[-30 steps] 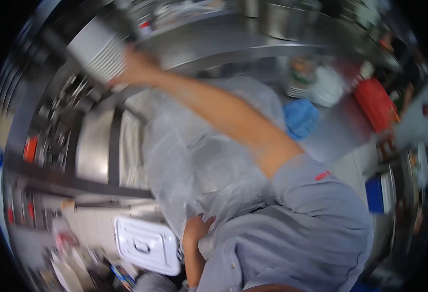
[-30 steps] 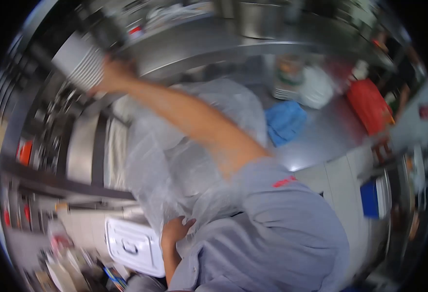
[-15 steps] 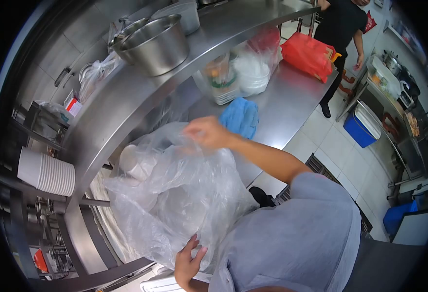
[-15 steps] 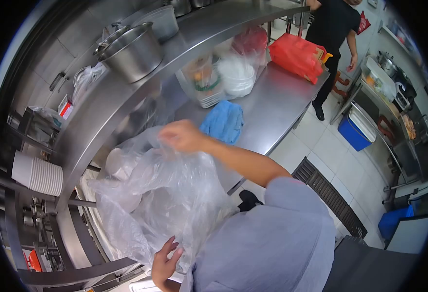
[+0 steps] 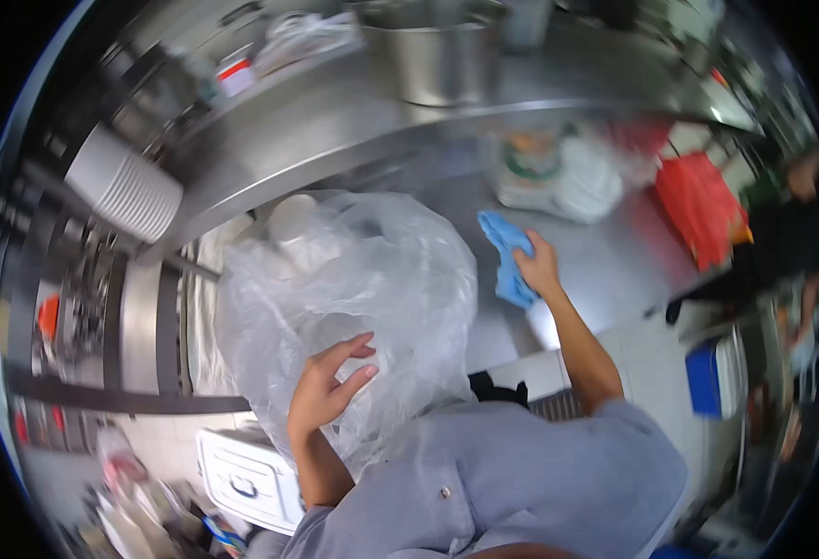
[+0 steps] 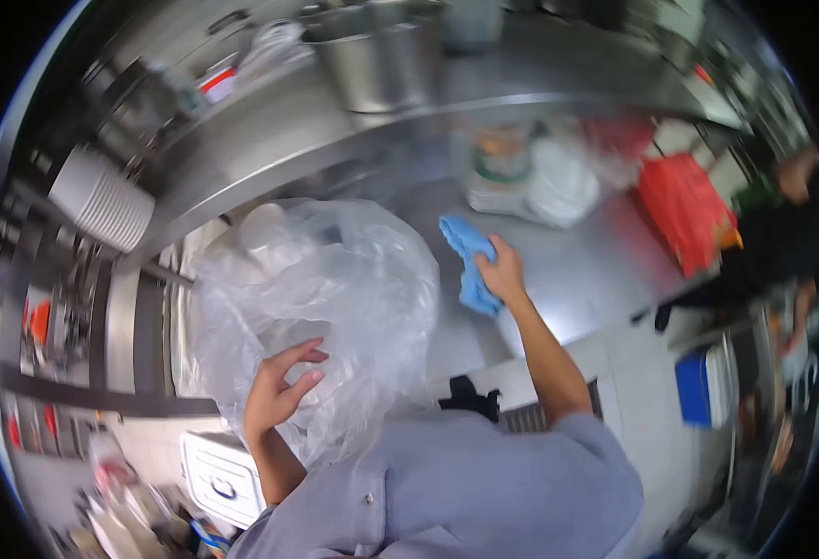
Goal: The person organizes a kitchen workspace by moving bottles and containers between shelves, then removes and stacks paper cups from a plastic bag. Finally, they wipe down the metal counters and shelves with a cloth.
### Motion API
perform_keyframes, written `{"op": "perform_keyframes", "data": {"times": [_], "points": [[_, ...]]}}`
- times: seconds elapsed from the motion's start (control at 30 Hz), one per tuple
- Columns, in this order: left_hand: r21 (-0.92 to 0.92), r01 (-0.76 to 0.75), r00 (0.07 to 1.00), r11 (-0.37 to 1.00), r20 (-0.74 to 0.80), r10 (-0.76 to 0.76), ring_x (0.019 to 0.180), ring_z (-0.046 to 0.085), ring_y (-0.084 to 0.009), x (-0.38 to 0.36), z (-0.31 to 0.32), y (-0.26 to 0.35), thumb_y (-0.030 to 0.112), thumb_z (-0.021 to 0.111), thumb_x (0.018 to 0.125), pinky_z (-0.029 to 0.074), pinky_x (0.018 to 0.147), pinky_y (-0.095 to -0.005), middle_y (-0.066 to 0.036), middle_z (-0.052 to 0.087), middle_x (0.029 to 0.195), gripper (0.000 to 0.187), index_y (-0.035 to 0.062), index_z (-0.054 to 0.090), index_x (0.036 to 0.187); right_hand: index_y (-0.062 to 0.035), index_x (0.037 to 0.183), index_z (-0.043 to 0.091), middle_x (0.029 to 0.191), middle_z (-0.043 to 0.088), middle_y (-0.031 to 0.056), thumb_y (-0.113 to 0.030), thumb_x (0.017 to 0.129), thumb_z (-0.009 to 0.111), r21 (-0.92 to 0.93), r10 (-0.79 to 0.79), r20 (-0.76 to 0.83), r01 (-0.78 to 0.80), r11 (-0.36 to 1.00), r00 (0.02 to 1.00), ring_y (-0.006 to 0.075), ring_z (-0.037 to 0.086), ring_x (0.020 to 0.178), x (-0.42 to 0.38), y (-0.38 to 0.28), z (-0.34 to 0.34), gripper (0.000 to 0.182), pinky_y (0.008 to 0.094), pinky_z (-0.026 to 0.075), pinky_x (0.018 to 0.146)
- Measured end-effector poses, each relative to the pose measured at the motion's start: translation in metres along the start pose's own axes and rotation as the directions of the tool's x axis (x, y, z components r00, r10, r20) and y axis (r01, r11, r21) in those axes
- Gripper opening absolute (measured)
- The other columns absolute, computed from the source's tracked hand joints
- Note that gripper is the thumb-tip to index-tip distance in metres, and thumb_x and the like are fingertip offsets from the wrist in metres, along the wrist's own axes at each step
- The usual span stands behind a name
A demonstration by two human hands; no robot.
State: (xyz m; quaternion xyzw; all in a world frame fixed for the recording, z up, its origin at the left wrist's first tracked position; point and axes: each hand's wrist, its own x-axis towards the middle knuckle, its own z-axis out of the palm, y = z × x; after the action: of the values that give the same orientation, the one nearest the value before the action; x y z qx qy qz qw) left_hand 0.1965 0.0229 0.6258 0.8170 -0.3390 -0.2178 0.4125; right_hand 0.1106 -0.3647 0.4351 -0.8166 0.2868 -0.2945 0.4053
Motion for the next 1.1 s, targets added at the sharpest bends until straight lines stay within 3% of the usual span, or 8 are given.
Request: {"op": "perform_keyframes", "data": {"times": [0.07,0.2,0.27,0.4,0.57,0.77,0.9,1.1], "points": [[-0.085,-0.165,0.985,0.983,-0.072,0.159,0.087,0.068,-0.0212,-0.006,0.001,-0.026,0.011,0.069,0.085,0.05,0.081,-0.0315,-0.014,0.071,0.093,0.037,0.0001,0.062,0.12,0.0003,0.106,0.063,0.101,0.065,0.0197,-0.012,0.072,0.065,0.265,-0.211,0.045,0.192,0.945,0.977,0.0337,0.065,0.08,-0.006,-0.096,-0.035,0.035,0.0361,0.052,0.076],[-0.17,-0.078,0.98,0.982,-0.193,0.045,0.085,0.068,-0.0208,-0.027,-0.009,-0.045,0.011,0.069,0.085,0.051,0.079,-0.0311,-0.012,0.072,0.09,0.034,-0.0004,0.064,0.116,-0.0067,0.105,0.067,0.106,0.064,0.0143,-0.012,0.065,0.07,0.079,-0.885,-0.26,0.922,0.378,0.385,0.0307,0.064,0.083,0.01,-0.273,-0.049,0.041,0.0334,0.052,0.074],[-0.146,-0.085,0.959,0.986,-0.281,0.041,0.085,0.068,-0.0206,-0.029,-0.013,-0.046,0.01,0.069,0.084,0.05,0.08,-0.0311,-0.012,0.072,0.09,0.035,-0.0007,0.064,0.116,-0.0159,0.114,0.067,0.121,0.058,0.0134,-0.019,0.064,0.075,-0.069,-0.924,-0.145,0.928,0.366,0.354,0.0333,0.059,0.103,0.042,-0.328,-0.007,0.051,0.0411,0.049,0.083],[-0.154,-0.122,0.953,0.98,-0.296,0.072,0.085,0.067,-0.0206,-0.049,-0.017,-0.063,0.01,0.07,0.083,0.05,0.081,-0.0309,-0.012,0.072,0.09,0.036,-0.0009,0.064,0.116,-0.0326,0.137,0.05,0.141,0.043,0.0171,-0.048,0.077,0.065,-0.53,-0.442,0.428,0.615,0.583,0.788,0.0441,0.038,0.13,0.114,-0.39,0.092,0.063,0.062,0.032,0.102],[-0.363,-0.036,0.945,0.931,-0.317,-0.087,0.085,0.067,-0.0188,-0.102,-0.002,-0.105,0.011,0.07,0.084,0.049,0.082,-0.0316,-0.012,0.072,0.088,0.035,-0.0017,0.064,0.116,-0.0287,0.138,0.049,0.137,0.045,0.0206,-0.041,0.085,0.055,-0.503,-0.445,0.501,0.668,0.548,0.742,0.0478,0.04,0.129,0.198,-0.406,0.134,0.055,0.0657,0.033,0.101],[-0.38,0.085,0.9,0.921,-0.368,-0.234,0.085,0.066,-0.017,-0.145,-0.011,-0.111,0.012,0.068,0.086,0.049,0.083,-0.0304,-0.012,0.072,0.088,0.033,-0.0032,0.063,0.115,-0.015,0.132,0.054,0.132,0.053,0.0199,-0.022,0.085,0.051,-0.6,-0.503,0.091,0.45,0.662,0.86,0.0465,0.053,0.118,0.276,-0.424,0.215,0.048,0.0516,0.046,0.096],[-0.49,0.082,0.875,0.868,-0.381,-0.298,0.086,0.067,-0.0179,-0.163,-0.004,-0.131,0.012,0.067,0.087,0.049,0.084,-0.0303,-0.012,0.071,0.088,0.033,-0.0041,0.062,0.115,-0.0076,0.114,0.066,0.115,0.065,0.0226,-0.023,0.083,0.052,-0.534,-0.527,0.555,0.761,0.369,0.644,0.0374,0.062,0.108,0.332,-0.443,0.283,0.037,0.0465,0.049,0.091],[-0.613,0.066,0.904,0.787,-0.297,-0.307,0.085,0.065,-0.0167,-0.126,-0.009,-0.127,0.013,0.063,0.091,0.048,0.082,-0.0302,-0.012,0.07,0.088,0.029,-0.0041,0.062,0.113,-0.008,0.118,0.061,0.118,0.061,0.0192,-0.022,0.084,0.055,-0.104,-0.648,0.662,0.902,0.419,0.378,0.0385,0.06,0.106,0.164,-0.439,0.143,0.037,0.0489,0.047,0.091]]}}
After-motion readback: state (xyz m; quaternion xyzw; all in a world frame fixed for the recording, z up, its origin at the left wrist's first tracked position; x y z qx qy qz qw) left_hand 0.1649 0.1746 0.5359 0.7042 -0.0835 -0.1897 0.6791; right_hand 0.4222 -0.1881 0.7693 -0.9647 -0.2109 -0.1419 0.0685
